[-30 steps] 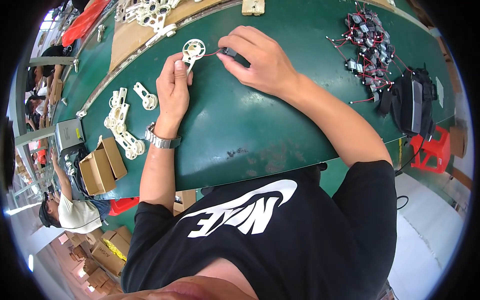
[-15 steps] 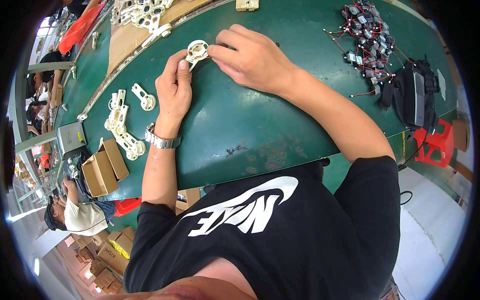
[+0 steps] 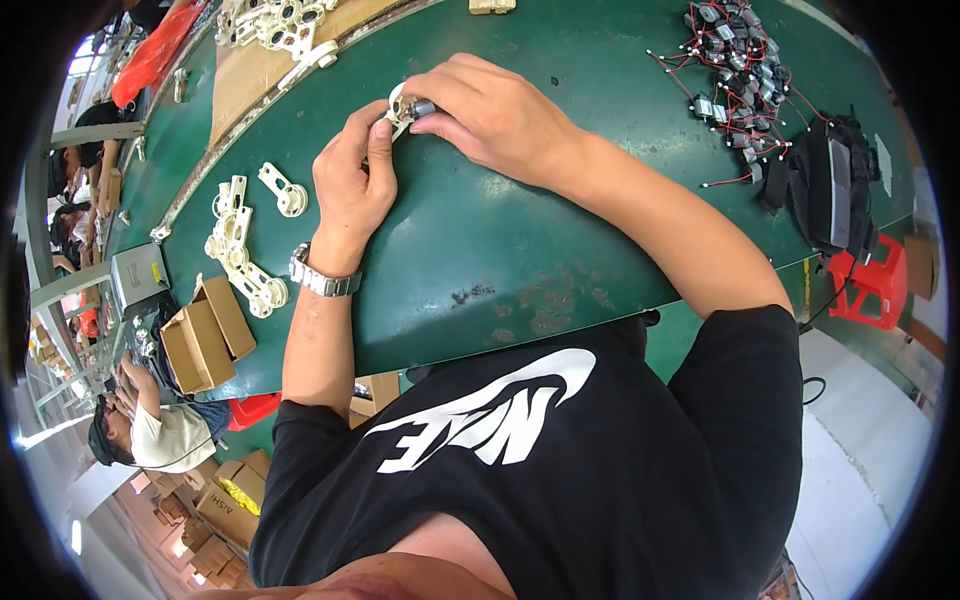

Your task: The person assembles small electronic components into white plastic frames by hand on a factory production line.

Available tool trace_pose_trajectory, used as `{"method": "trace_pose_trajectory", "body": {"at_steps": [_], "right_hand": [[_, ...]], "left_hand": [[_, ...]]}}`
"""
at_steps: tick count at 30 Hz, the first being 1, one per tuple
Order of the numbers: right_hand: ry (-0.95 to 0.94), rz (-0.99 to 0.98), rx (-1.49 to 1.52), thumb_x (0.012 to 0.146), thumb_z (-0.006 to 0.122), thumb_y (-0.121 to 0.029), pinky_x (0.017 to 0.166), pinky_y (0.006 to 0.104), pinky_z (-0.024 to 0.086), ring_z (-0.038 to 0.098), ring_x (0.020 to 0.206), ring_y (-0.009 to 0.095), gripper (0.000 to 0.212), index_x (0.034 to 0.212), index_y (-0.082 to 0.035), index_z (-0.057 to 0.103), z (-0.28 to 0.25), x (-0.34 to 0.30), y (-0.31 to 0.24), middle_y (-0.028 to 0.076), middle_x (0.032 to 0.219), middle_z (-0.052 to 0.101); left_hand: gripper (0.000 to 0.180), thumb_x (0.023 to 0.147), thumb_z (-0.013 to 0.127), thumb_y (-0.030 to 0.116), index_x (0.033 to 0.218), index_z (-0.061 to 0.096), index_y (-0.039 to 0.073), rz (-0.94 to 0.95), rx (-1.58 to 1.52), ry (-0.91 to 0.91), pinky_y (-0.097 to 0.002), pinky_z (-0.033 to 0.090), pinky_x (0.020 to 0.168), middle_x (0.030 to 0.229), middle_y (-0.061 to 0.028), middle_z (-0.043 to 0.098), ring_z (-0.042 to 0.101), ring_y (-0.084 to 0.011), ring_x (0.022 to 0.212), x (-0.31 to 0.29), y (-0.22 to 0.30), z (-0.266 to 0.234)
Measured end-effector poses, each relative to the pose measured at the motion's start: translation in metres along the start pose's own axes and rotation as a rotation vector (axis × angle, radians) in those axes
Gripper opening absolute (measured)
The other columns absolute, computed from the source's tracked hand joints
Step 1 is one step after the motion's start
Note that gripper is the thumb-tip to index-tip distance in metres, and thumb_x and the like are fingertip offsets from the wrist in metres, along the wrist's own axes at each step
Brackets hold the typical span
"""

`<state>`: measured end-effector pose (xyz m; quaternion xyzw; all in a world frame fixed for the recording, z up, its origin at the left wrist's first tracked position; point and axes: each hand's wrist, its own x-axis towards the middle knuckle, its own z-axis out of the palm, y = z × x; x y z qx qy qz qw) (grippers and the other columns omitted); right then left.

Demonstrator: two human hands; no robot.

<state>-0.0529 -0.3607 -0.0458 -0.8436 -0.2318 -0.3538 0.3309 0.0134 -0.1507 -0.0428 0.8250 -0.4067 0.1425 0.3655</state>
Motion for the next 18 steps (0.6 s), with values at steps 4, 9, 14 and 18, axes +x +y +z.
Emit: {"method": "trace_pose_trajectory", "body": {"at_steps": [4, 9, 14, 18], "right_hand": [[0.018, 0.015, 0.025, 0.084, 0.082, -0.003, 0.077, 0.0351, 0.058, 0.068, 0.088, 0.027, 0.029, 0.111, -0.001, 0.073, 0.002, -0.001, -0.003, 0.011, 0.106, 0.068], [-0.004, 0.077, 0.065, 0.085, 0.081, -0.003, 0.076, 0.0347, 0.058, 0.068, 0.089, 0.025, 0.028, 0.111, -0.002, 0.073, 0.002, -0.001, -0.002, 0.011, 0.109, 0.066], [-0.082, 0.001, -0.082, 0.082, 0.081, -0.005, 0.085, 0.0396, 0.056, 0.064, 0.103, 0.030, 0.032, 0.112, -0.006, 0.070, -0.001, 0.013, -0.004, 0.009, 0.110, 0.064], [-0.080, 0.044, -0.105, 0.077, 0.082, 0.000, 0.084, 0.0422, 0.054, 0.063, 0.100, 0.033, 0.036, 0.110, -0.004, 0.069, -0.008, 0.011, -0.011, 0.010, 0.108, 0.064]], "left_hand": [[0.013, 0.101, 0.065, 0.011, 0.111, 0.073, 0.007, 0.000, -0.037, 0.022, -0.0403, 0.049, 0.056, 0.067, -0.0107, 0.066, 0.062, -0.0305, 0.056, 0.000, 0.000, 0.002], [0.013, 0.102, 0.064, 0.013, 0.108, 0.074, 0.006, -0.049, -0.156, -0.017, -0.0398, 0.051, 0.056, 0.069, -0.0112, 0.068, 0.066, -0.0300, 0.060, -0.001, 0.007, 0.002], [0.018, 0.106, 0.058, 0.019, 0.107, 0.072, 0.008, -0.099, -0.104, -0.001, -0.0489, 0.055, 0.062, 0.076, -0.0181, 0.071, 0.070, -0.0407, 0.068, -0.003, 0.002, 0.001], [0.018, 0.104, 0.060, 0.017, 0.108, 0.073, 0.005, -0.062, -0.076, -0.028, -0.0427, 0.055, 0.062, 0.082, -0.0199, 0.071, 0.070, -0.0379, 0.068, -0.006, -0.001, 0.006]]}}
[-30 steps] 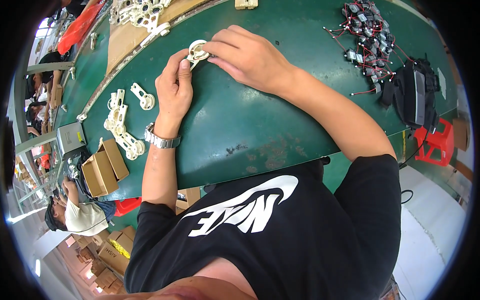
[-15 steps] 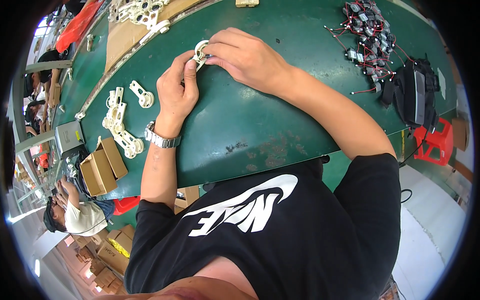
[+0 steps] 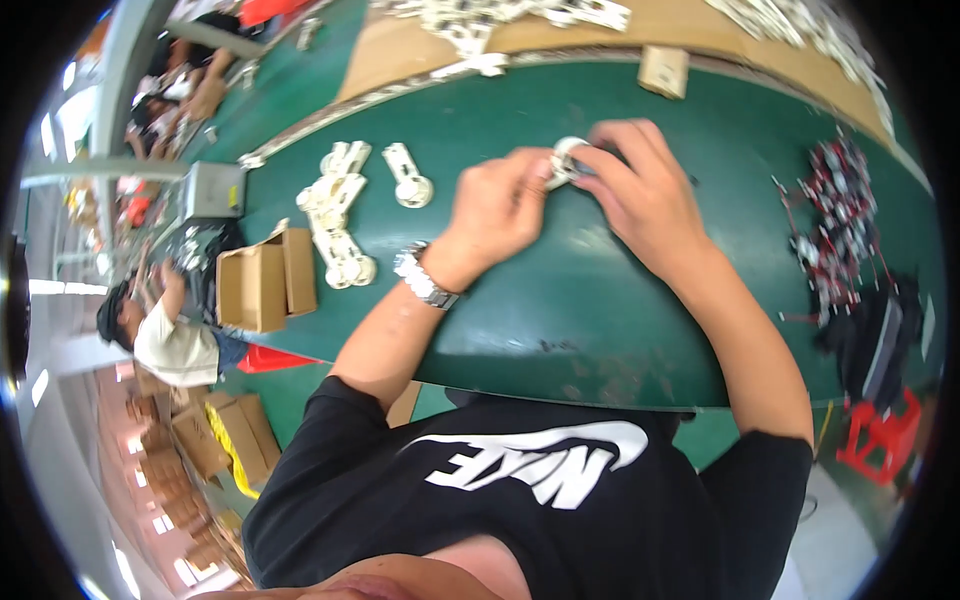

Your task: The person assembles small electronic components into white plastic frames by hand on a factory production line.

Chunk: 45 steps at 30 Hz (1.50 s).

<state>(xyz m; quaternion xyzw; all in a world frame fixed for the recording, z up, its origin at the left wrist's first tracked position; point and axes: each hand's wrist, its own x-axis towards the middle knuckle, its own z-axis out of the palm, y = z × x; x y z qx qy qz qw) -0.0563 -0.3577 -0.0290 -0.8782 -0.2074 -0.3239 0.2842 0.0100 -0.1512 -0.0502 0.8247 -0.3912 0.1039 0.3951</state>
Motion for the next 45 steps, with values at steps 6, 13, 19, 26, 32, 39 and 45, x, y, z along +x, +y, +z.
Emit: {"method": "trace_pose_trajectory", "body": {"at_steps": [6, 13, 19, 26, 32, 39, 45], "right_hand": [[-0.019, 0.066, -0.022, 0.077, 0.081, 0.000, 0.082, 0.0429, 0.052, 0.061, 0.095, 0.033, 0.031, 0.106, -0.001, 0.068, 0.001, 0.001, -0.006, 0.012, 0.105, 0.065], [-0.028, 0.032, -0.284, 0.076, 0.082, -0.002, 0.083, 0.0431, 0.051, 0.059, 0.100, 0.030, 0.033, 0.107, -0.001, 0.070, -0.004, 0.006, -0.024, 0.008, 0.101, 0.064], [-0.090, 0.005, -0.148, 0.077, 0.079, -0.001, 0.082, 0.0423, 0.049, 0.058, 0.099, 0.030, 0.034, 0.110, -0.002, 0.069, -0.001, 0.005, -0.025, 0.008, 0.100, 0.063], [-0.156, 0.008, -0.279, 0.080, 0.077, -0.003, 0.085, 0.0427, 0.050, 0.059, 0.103, 0.031, 0.032, 0.111, -0.003, 0.068, -0.003, 0.005, -0.028, 0.009, 0.103, 0.064], [-0.090, 0.052, -0.125, 0.078, 0.076, 0.004, 0.083, 0.0423, 0.053, 0.061, 0.100, 0.032, 0.032, 0.109, 0.000, 0.067, -0.004, 0.005, -0.027, 0.010, 0.104, 0.065], [-0.050, 0.038, -0.018, 0.078, 0.074, 0.007, 0.082, 0.0437, 0.053, 0.061, 0.097, 0.033, 0.030, 0.107, 0.000, 0.067, -0.002, 0.006, -0.022, 0.012, 0.099, 0.065], [-0.049, 0.034, -0.038, 0.078, 0.074, 0.007, 0.082, 0.0436, 0.053, 0.061, 0.098, 0.033, 0.030, 0.107, 0.000, 0.067, -0.003, 0.007, -0.020, 0.012, 0.100, 0.066]], "left_hand": [[0.012, 0.102, 0.063, 0.012, 0.103, 0.073, 0.006, -0.026, -0.053, 0.013, -0.0442, 0.051, 0.058, 0.068, -0.0152, 0.066, 0.066, -0.0362, 0.061, -0.002, 0.008, -0.006], [0.011, 0.100, 0.064, 0.012, 0.100, 0.073, 0.006, -0.011, -0.020, -0.006, -0.0452, 0.052, 0.062, 0.069, -0.0153, 0.067, 0.065, -0.0373, 0.062, 0.002, 0.006, -0.007], [0.010, 0.100, 0.063, 0.012, 0.104, 0.071, 0.007, 0.051, 0.021, -0.040, -0.0457, 0.053, 0.063, 0.072, -0.0146, 0.068, 0.066, -0.0369, 0.062, 0.001, 0.006, -0.004], [0.019, 0.100, 0.061, 0.011, 0.119, 0.064, 0.007, 0.038, -0.014, -0.056, -0.0462, 0.054, 0.062, 0.071, -0.0124, 0.068, 0.068, -0.0372, 0.064, 0.002, 0.012, -0.010], [0.026, 0.101, 0.060, 0.008, 0.127, 0.060, 0.006, 0.025, -0.078, -0.074, -0.0456, 0.054, 0.063, 0.073, -0.0143, 0.070, 0.070, -0.0379, 0.069, 0.002, 0.010, -0.011], [0.032, 0.102, 0.060, 0.008, 0.133, 0.056, 0.006, -0.012, -0.173, -0.121, -0.0443, 0.053, 0.063, 0.075, -0.0166, 0.071, 0.071, -0.0389, 0.072, 0.003, 0.007, -0.015], [0.036, 0.104, 0.059, 0.011, 0.139, 0.052, 0.007, -0.039, -0.208, -0.168, -0.0426, 0.052, 0.063, 0.076, -0.0153, 0.071, 0.070, -0.0386, 0.070, 0.003, 0.008, -0.019]]}}
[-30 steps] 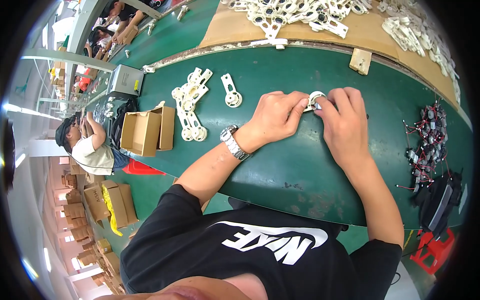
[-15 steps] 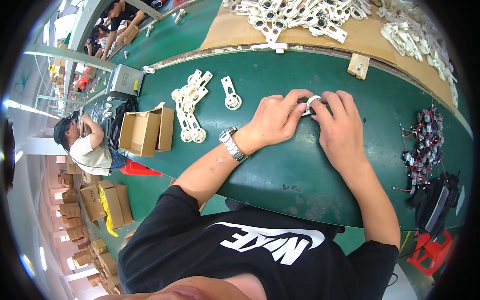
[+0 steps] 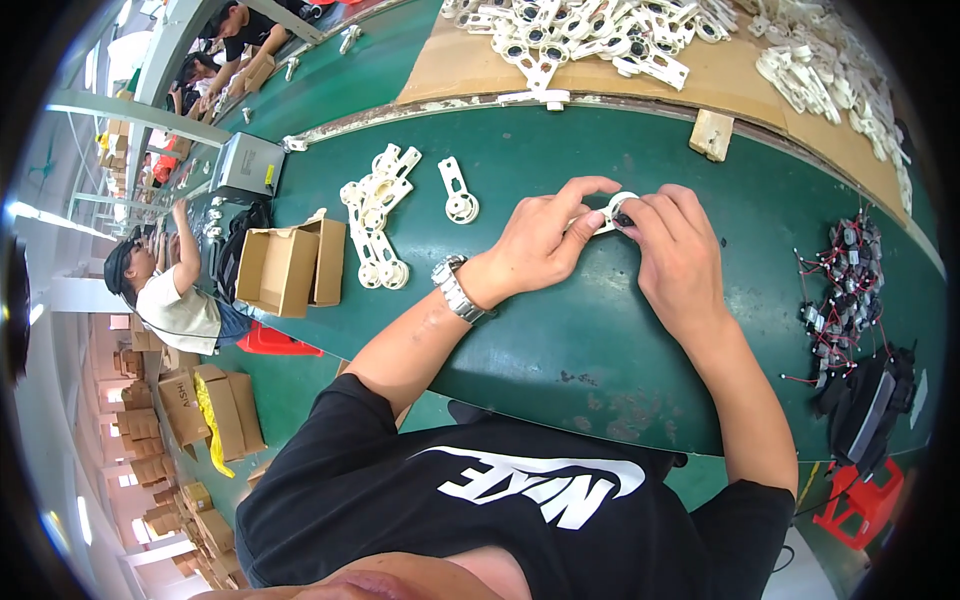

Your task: The person assembles small electronic components into white plastic frames by hand on a factory production line.

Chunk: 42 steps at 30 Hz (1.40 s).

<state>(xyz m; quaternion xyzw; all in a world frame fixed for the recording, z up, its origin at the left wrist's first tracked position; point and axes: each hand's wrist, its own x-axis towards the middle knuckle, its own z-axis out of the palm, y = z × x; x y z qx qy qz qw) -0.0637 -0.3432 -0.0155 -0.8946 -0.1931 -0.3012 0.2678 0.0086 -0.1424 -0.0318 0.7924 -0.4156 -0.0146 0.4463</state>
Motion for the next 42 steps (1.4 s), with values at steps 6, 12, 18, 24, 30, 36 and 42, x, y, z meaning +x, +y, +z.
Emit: {"method": "trace_pose_trajectory", "body": {"at_steps": [6, 12, 18, 24, 30, 36, 42], "right_hand": [[0.010, 0.084, 0.166, 0.080, 0.075, 0.005, 0.078, 0.0384, 0.051, 0.059, 0.095, 0.030, 0.028, 0.105, -0.004, 0.070, 0.002, -0.003, 0.014, 0.009, 0.099, 0.063], [-0.030, 0.279, 0.375, 0.079, 0.079, 0.004, 0.078, 0.0342, 0.048, 0.058, 0.093, 0.024, 0.030, 0.107, -0.006, 0.073, 0.003, -0.012, 0.028, 0.007, 0.098, 0.060], [-0.017, 0.513, 0.620, 0.087, 0.079, 0.002, 0.065, 0.0253, 0.047, 0.057, 0.081, 0.010, 0.038, 0.122, -0.008, 0.067, 0.010, -0.012, 0.021, 0.003, 0.105, 0.059], [-0.333, 0.555, 0.915, 0.100, 0.075, -0.017, 0.074, 0.0261, 0.052, 0.061, 0.086, 0.007, 0.039, 0.136, -0.007, 0.064, -0.003, -0.010, 0.034, 0.001, 0.101, 0.069], [-0.394, 0.660, 0.927, 0.102, 0.070, -0.014, 0.076, 0.0272, 0.052, 0.062, 0.084, 0.008, 0.030, 0.131, -0.004, 0.071, -0.005, -0.008, 0.036, 0.000, 0.096, 0.072], [-0.225, 0.723, 0.829, 0.101, 0.069, -0.010, 0.072, 0.0265, 0.051, 0.061, 0.079, 0.008, 0.027, 0.126, -0.002, 0.073, 0.007, -0.014, 0.023, 0.001, 0.089, 0.072], [-0.190, 0.669, 0.831, 0.100, 0.070, -0.013, 0.071, 0.0268, 0.050, 0.061, 0.077, 0.007, 0.023, 0.120, -0.003, 0.074, 0.015, -0.012, 0.026, 0.001, 0.086, 0.071]], "left_hand": [[0.035, 0.106, 0.055, 0.014, 0.140, 0.051, 0.009, -0.027, -0.080, -0.026, -0.0400, 0.050, 0.061, 0.076, -0.0141, 0.072, 0.069, -0.0362, 0.068, 0.000, 0.003, -0.004], [0.037, 0.109, 0.055, 0.021, 0.143, 0.052, 0.009, -0.060, -0.164, -0.029, -0.0355, 0.052, 0.065, 0.080, -0.0146, 0.073, 0.072, -0.0263, 0.070, 0.000, 0.000, -0.001], [0.037, 0.108, 0.056, 0.019, 0.143, 0.052, 0.009, -0.046, -0.155, -0.004, -0.0359, 0.050, 0.063, 0.077, -0.0122, 0.069, 0.066, -0.0266, 0.069, 0.001, 0.001, -0.001], [0.039, 0.110, 0.054, 0.020, 0.146, 0.050, 0.006, -0.010, -0.151, -0.007, -0.0314, 0.037, 0.055, 0.063, -0.0033, 0.053, 0.046, -0.0128, 0.056, -0.001, -0.002, 0.002], [0.038, 0.110, 0.055, 0.020, 0.145, 0.051, 0.005, 0.059, -0.107, -0.035, -0.0316, 0.038, 0.055, 0.063, -0.0044, 0.054, 0.047, -0.0147, 0.055, -0.002, -0.004, 0.004], [0.036, 0.109, 0.055, 0.019, 0.143, 0.053, 0.005, 0.100, -0.054, -0.036, -0.0323, 0.040, 0.054, 0.064, -0.0048, 0.057, 0.049, -0.0159, 0.054, 0.000, -0.003, 0.006], [0.035, 0.110, 0.054, 0.020, 0.142, 0.054, 0.006, -0.004, -0.105, 0.024, -0.0312, 0.043, 0.056, 0.064, -0.0084, 0.060, 0.054, -0.0191, 0.055, -0.002, -0.003, 0.007]]}}
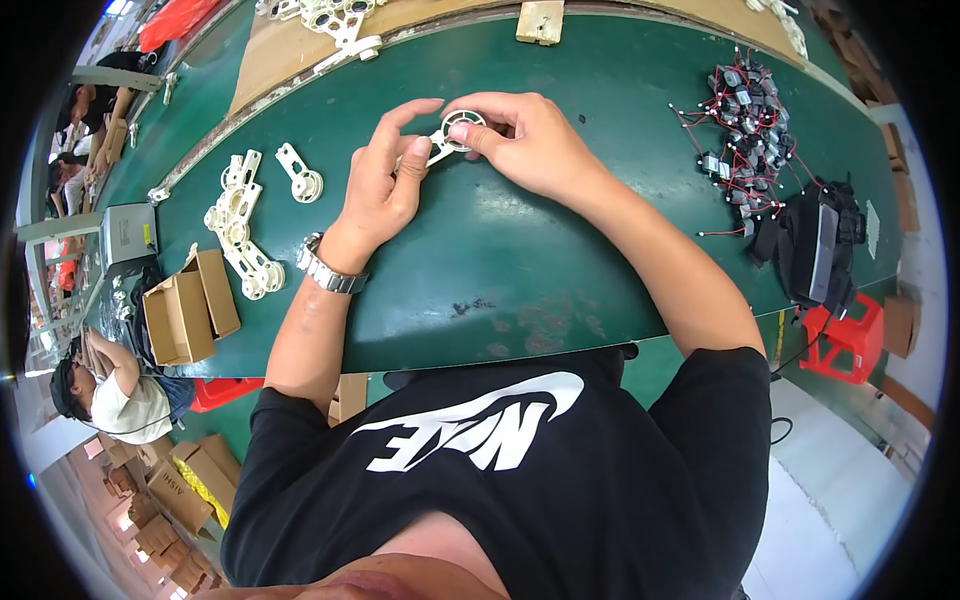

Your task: The person assembles small electronic components into white plastic frames by hand on a factory production line.

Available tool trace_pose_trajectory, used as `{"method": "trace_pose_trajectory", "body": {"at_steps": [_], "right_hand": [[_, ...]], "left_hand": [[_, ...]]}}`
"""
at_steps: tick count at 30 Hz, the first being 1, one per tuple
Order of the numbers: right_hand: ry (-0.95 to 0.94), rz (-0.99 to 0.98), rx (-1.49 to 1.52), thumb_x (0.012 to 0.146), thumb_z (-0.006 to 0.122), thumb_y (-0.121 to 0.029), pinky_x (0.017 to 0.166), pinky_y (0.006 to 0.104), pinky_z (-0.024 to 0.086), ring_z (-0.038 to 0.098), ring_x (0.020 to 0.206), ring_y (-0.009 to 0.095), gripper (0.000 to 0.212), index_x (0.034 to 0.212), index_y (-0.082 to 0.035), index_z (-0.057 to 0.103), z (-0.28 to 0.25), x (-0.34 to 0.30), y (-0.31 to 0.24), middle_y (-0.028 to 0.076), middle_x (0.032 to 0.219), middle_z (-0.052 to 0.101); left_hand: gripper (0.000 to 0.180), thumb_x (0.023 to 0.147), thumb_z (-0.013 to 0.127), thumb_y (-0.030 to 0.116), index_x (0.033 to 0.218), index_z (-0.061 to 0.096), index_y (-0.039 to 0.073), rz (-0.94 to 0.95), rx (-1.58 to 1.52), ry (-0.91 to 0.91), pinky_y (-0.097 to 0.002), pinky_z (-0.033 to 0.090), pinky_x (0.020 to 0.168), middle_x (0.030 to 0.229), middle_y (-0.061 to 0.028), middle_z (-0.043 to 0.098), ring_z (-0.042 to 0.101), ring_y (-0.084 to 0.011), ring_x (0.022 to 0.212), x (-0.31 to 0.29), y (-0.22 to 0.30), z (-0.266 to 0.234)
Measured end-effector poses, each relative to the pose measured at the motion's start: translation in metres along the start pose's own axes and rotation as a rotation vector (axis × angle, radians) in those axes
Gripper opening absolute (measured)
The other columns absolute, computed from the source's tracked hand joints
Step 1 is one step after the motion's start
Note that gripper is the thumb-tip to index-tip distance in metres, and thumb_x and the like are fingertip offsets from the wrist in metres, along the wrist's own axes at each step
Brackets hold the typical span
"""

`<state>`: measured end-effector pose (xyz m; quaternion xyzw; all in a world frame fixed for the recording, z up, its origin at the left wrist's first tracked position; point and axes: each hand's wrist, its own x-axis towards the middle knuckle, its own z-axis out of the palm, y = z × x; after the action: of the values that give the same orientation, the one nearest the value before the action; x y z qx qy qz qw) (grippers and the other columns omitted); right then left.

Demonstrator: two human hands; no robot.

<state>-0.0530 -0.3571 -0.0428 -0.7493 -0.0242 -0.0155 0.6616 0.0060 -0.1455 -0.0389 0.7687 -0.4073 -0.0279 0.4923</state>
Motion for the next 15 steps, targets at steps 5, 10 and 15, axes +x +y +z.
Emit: {"method": "trace_pose_trajectory", "body": {"at_steps": [5, 10, 15], "right_hand": [[-0.115, 0.007, 0.023, 0.104, 0.066, -0.013, 0.078, 0.0254, 0.055, 0.064, 0.087, 0.008, 0.025, 0.126, 0.000, 0.071, -0.009, -0.001, -0.003, 0.002, 0.102, 0.071], [0.049, 0.008, -0.202, 0.098, 0.067, -0.018, 0.067, 0.0262, 0.048, 0.056, 0.073, 0.006, 0.024, 0.116, -0.004, 0.074, 0.002, -0.007, -0.007, -0.003, 0.085, 0.067], [-0.039, 0.039, -0.156, 0.102, 0.068, -0.019, 0.070, 0.0246, 0.049, 0.060, 0.078, 0.006, 0.028, 0.124, -0.004, 0.072, -0.004, -0.003, -0.010, -0.001, 0.093, 0.069]], "left_hand": [[0.035, 0.109, 0.056, 0.019, 0.141, 0.054, 0.006, 0.088, 0.059, 0.009, -0.0321, 0.043, 0.055, 0.065, -0.0086, 0.062, 0.055, -0.0207, 0.054, 0.001, 0.002, 0.001], [0.035, 0.108, 0.058, 0.018, 0.141, 0.055, 0.006, 0.149, 0.099, -0.012, -0.0333, 0.044, 0.054, 0.066, -0.0090, 0.064, 0.055, -0.0229, 0.052, 0.002, -0.004, 0.002], [0.035, 0.106, 0.059, 0.018, 0.139, 0.054, 0.008, -0.039, 0.010, -0.008, -0.0392, 0.051, 0.059, 0.077, -0.0151, 0.072, 0.069, -0.0354, 0.064, 0.000, 0.005, -0.003]]}}
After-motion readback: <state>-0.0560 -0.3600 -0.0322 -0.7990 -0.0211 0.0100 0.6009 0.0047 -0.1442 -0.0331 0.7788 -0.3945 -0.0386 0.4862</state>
